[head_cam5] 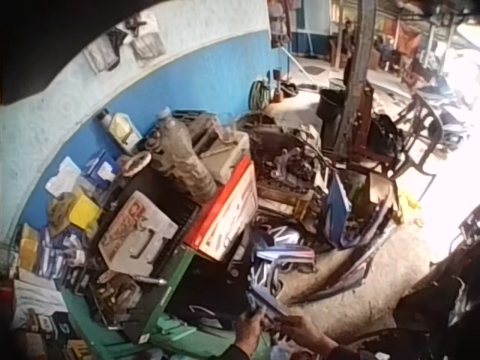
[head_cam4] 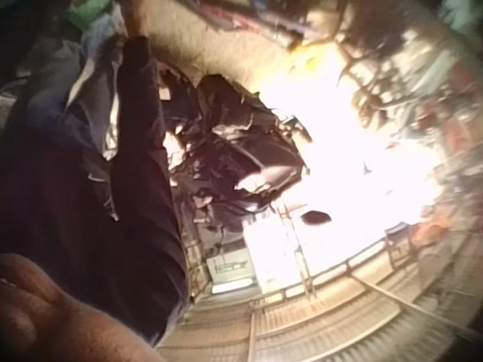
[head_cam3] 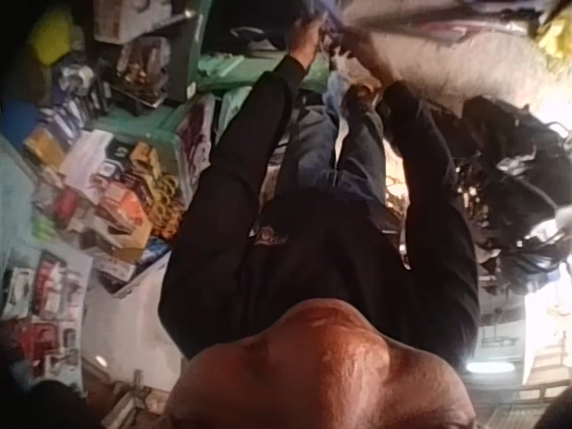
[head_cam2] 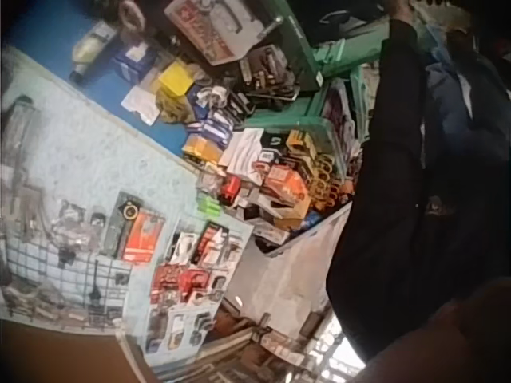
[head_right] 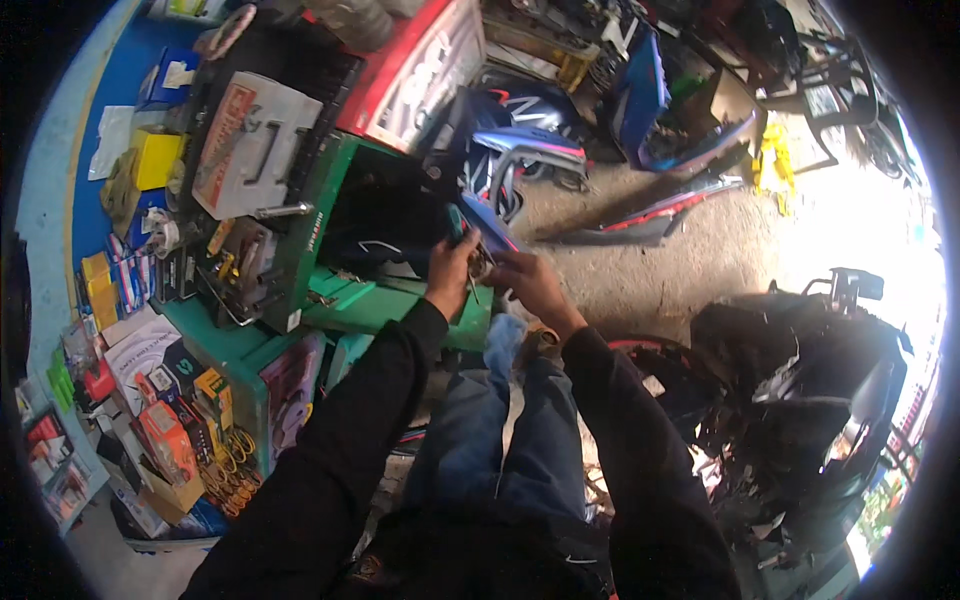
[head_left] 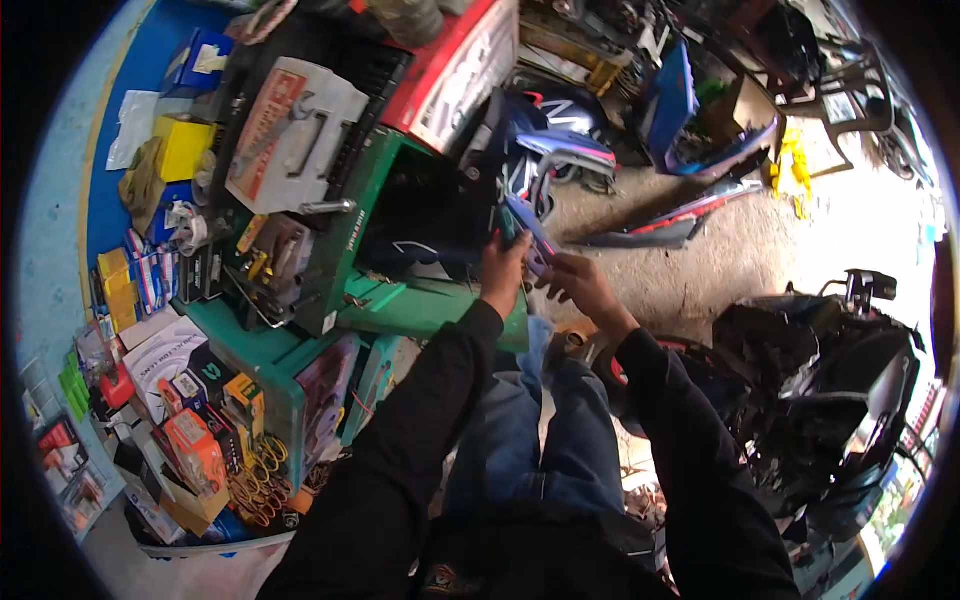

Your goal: The person unscrews fasteners from a motorcycle with a screwdriver and an allen key, then pulls off several plastic fairing panels.

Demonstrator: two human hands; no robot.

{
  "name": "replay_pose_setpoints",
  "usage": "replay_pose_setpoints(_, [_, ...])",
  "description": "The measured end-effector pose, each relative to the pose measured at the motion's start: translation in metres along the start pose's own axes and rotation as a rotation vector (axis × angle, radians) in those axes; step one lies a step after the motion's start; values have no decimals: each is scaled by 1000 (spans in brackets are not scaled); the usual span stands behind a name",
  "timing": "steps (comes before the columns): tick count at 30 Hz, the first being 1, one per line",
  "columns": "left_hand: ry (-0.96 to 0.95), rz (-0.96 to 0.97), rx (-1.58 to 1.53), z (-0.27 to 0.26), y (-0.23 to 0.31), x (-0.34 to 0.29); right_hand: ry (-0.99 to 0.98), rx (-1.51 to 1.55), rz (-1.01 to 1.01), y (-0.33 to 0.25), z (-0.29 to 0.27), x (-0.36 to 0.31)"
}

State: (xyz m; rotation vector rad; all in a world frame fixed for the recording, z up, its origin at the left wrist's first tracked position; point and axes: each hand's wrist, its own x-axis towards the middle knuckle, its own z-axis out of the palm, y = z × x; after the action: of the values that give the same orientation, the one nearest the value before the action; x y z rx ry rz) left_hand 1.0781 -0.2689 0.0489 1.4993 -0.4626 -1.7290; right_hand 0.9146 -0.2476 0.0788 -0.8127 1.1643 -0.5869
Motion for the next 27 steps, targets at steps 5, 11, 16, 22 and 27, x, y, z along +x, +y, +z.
replay_pose_setpoints(5, [240, 210, 71, -17, 18, 2, -116, -27, 88, -30, 15, 22])
replay_pose_setpoints(11, [291, 188, 2, -40, 72, -29, -289, -62, -12, -53, 37, 46])
replay_pose_setpoints(16, [391, 177, -64, -54, 69, -39, -410, -31, 101, -63, 54, 71])
replay_pose_setpoints(22, [562, 210, -124, -56, 51, -28, -552, -18, 109, -63, 43, 95])
replay_pose_setpoints(27, [634, 207, -28, -9, 23, -4, -402, -94, 212, -46, -39, 114])
